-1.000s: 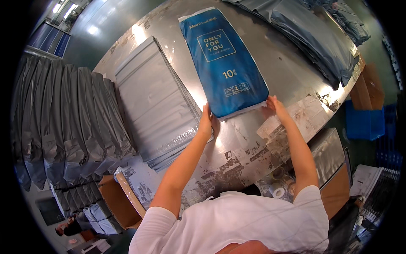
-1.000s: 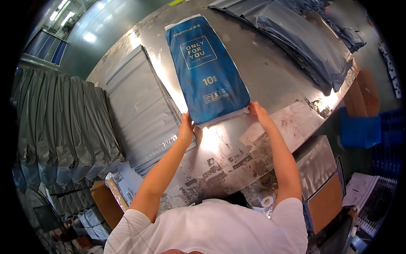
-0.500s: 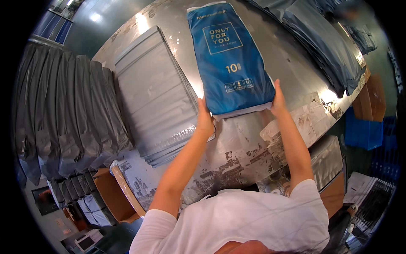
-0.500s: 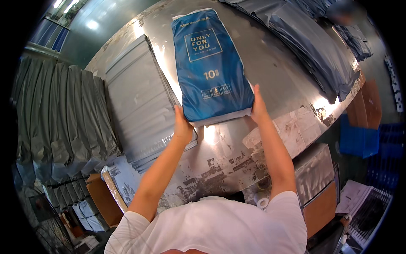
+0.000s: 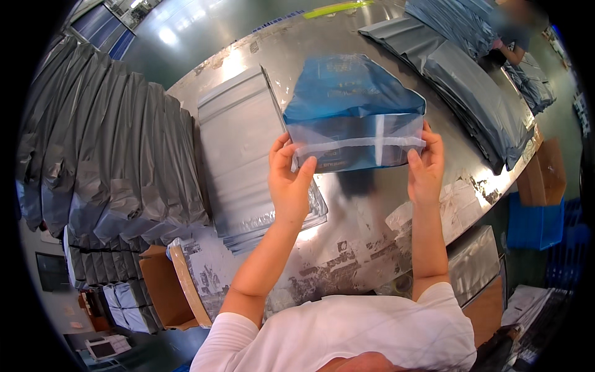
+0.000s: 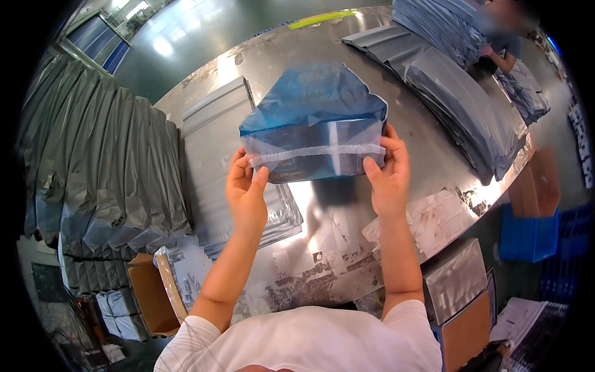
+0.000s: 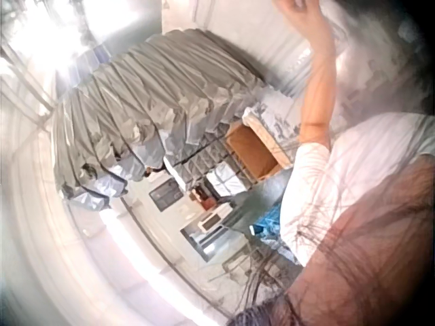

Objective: The person places blue packages into gray shipping bags, seals them with yellow tape, and stacks the finished packages on a metal table. The person repeats this process for multiple items in a warehouse setting.

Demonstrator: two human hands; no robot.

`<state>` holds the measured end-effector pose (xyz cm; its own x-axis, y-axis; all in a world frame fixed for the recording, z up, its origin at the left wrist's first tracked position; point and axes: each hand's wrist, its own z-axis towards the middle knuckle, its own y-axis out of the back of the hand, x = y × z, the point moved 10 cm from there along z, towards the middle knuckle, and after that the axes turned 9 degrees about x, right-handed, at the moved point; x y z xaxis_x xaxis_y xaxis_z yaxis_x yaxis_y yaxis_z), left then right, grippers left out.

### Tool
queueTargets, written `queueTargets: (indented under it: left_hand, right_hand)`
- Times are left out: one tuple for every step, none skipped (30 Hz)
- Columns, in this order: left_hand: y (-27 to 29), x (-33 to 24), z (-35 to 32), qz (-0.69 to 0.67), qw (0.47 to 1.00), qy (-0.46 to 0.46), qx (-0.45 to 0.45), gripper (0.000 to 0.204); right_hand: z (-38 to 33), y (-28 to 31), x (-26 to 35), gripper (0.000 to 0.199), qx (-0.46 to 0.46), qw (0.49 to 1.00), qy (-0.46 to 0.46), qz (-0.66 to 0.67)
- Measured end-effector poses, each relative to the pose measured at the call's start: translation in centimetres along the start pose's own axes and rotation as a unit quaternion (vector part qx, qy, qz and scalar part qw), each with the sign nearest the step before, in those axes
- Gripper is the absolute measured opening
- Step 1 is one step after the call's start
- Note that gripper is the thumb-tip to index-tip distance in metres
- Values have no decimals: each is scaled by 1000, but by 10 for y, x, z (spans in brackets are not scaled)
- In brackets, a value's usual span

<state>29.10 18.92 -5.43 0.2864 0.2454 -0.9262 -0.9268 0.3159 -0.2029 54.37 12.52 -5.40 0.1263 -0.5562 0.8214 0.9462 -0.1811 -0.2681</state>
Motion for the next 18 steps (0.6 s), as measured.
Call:
queueTargets:
  left_hand:
    - [3,2,2,-17,1000,7,-10,16]
    - [8,7,3,-32,999,16,-22,10]
    - [12,10,4,-47,998,24,-34,6]
    - [12,8,5,-65,997,23,-32,5]
    - [10,7,6,-84,996,24,-30,5]
    - [8,7,7,-103,994,25,-27,7]
    - [8,6,7,-106,994,27,-29,8]
    - [8,5,7,-109,993,29,-30,9]
    - [7,4,6,-112,993,32,-31,10]
    - [7,5,6,-110,993,34,-33,10]
    - [8,7,5,-109,993,38,-35,10]
    - [9,9,4,-108,993,43,-36,10]
    - [10,9,4,-111,992,44,-37,10]
    - [10,11,4,-116,991,47,-38,10]
    - [11,13,4,-120,991,49,-38,10]
    - [13,14,4,-124,990,51,-41,9]
    - [15,16,4,-129,989,53,-43,9]
    - [16,17,4,-134,989,54,-44,9]
  right_hand:
    - [1,-1,3,37,-4,1000,6,23]
    - [2,-1,2,29,-17,999,1,37]
    - [2,0,0,22,-30,998,-4,52]
    - [3,1,-2,15,-43,997,-9,66]
    - [3,2,-3,12,-53,995,-12,79]
    - [3,4,-4,10,-63,994,-14,91]
    - [4,5,-5,8,-73,992,-17,104]
    - [3,6,-6,8,-77,991,-21,110]
    - [2,6,-7,9,-82,990,-24,115]
    - [2,6,-8,10,-87,988,-27,121]
    - [2,6,-8,10,-81,990,-26,115]
    - [1,7,-9,11,-75,991,-25,110]
    - [1,7,-8,11,-69,992,-24,104]
    - [1,7,-9,12,-68,991,-24,109]
    - [1,5,-9,12,-68,991,-23,115]
    - [1,4,-9,13,-68,990,-23,120]
    - [2,4,-10,13,-70,989,-23,126]
    - [2,4,-10,14,-72,988,-24,132]
